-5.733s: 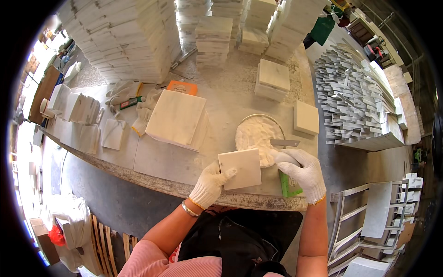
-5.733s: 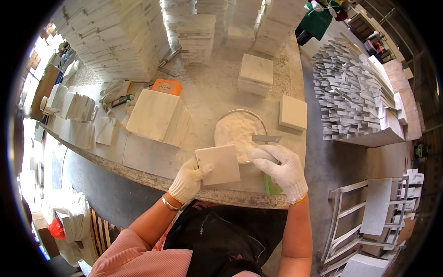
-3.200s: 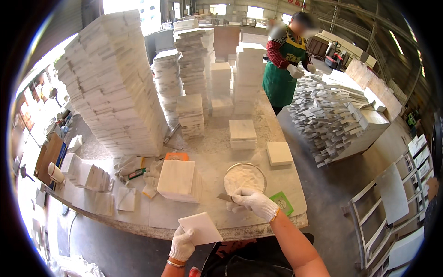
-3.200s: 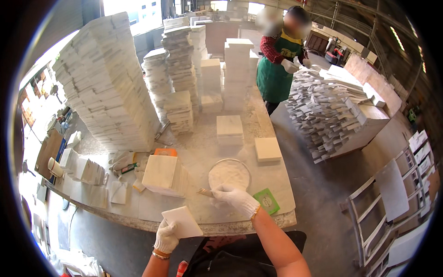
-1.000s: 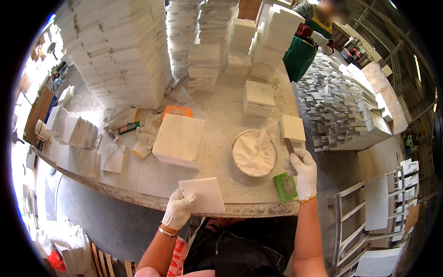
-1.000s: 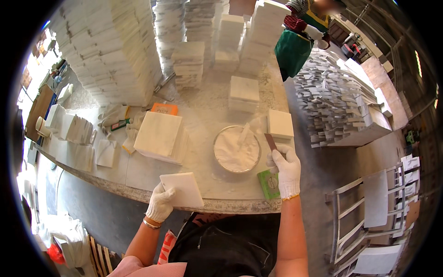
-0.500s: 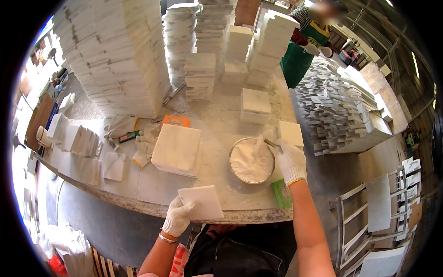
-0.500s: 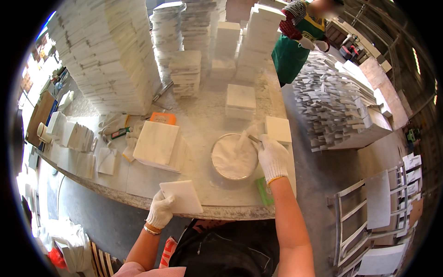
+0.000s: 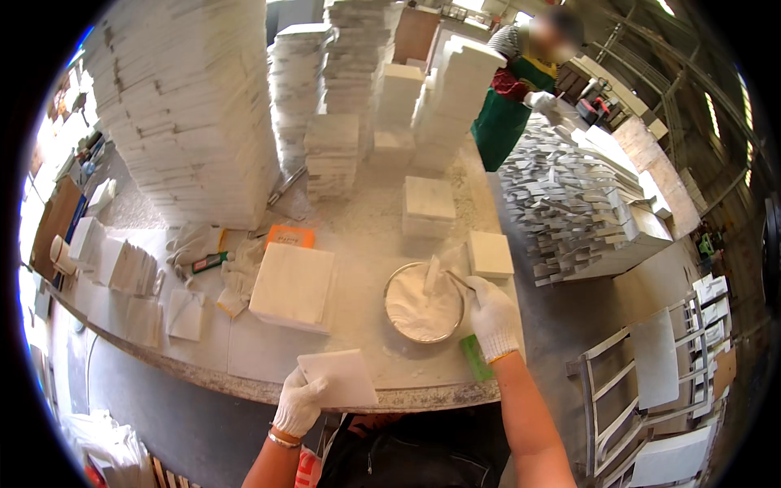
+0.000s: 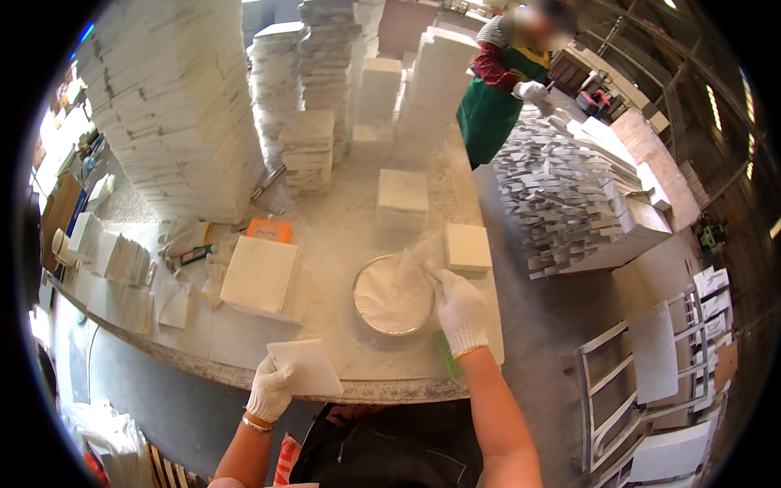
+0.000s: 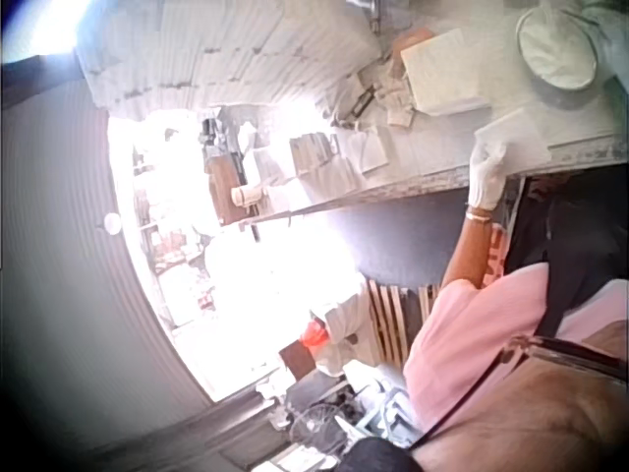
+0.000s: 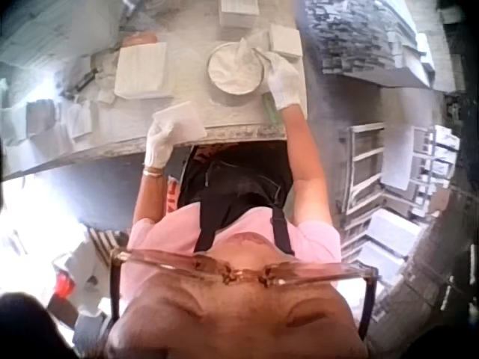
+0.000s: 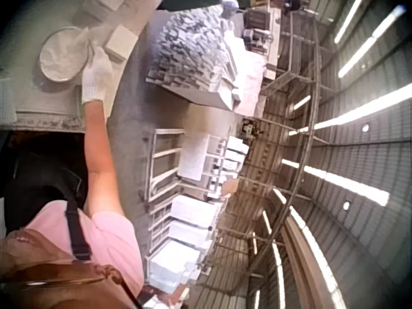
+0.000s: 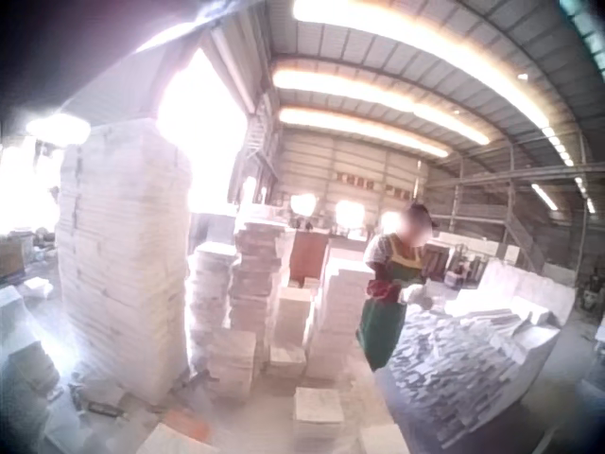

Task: The person repeatedly picks up small white square tiles, scrapes their edges with a metal tool, and rubs the edges with a green block. The person handles tiles one at a time, rotating them to work different sides, and places finished tiles back on the table.

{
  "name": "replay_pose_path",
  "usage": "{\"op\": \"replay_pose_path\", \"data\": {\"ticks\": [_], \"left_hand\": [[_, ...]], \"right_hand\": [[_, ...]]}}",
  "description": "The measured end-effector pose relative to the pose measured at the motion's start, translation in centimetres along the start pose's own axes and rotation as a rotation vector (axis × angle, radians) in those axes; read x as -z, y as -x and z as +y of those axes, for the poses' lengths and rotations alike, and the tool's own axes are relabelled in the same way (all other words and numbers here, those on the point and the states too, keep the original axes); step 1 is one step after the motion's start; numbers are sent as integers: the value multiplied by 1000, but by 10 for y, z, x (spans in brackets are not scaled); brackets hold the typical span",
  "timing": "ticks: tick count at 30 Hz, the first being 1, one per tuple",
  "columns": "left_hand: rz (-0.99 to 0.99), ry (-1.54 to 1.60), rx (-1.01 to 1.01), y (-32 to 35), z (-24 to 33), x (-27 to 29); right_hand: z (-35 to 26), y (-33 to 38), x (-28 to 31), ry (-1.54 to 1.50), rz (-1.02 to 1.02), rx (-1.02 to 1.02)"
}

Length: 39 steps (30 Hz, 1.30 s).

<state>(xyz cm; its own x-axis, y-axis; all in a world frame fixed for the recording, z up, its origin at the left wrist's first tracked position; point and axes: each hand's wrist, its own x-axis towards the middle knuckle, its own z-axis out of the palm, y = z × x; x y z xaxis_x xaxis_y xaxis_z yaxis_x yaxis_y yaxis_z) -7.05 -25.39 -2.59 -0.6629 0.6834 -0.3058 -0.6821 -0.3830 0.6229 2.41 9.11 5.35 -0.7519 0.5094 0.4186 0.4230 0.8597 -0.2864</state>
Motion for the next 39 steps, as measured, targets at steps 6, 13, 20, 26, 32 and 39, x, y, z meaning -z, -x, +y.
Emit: {"op": "replay_pose_path", "data": {"ticks": [6, 13, 20, 26, 32, 39], "left_hand": [[18, 2, -48, 2, 1, -6], [11, -43, -59, 1, 0, -4], [9, -81, -94, -1, -2, -7], [30, -72, -127, 4, 3, -8], [6, -96, -26, -1, -2, -4], [-18, -25, -23, 3, 1, 1]], "right_hand": [[-5, 13, 22, -248, 58, -93], [-7, 39, 29, -284, -55, -194], [-13, 19, 13, 54, -279, -134], [-30, 1, 25, 197, -113, 20], [-43, -12, 45, -34, -330, -266], [-40, -44, 15, -15, -466, -235]]}}
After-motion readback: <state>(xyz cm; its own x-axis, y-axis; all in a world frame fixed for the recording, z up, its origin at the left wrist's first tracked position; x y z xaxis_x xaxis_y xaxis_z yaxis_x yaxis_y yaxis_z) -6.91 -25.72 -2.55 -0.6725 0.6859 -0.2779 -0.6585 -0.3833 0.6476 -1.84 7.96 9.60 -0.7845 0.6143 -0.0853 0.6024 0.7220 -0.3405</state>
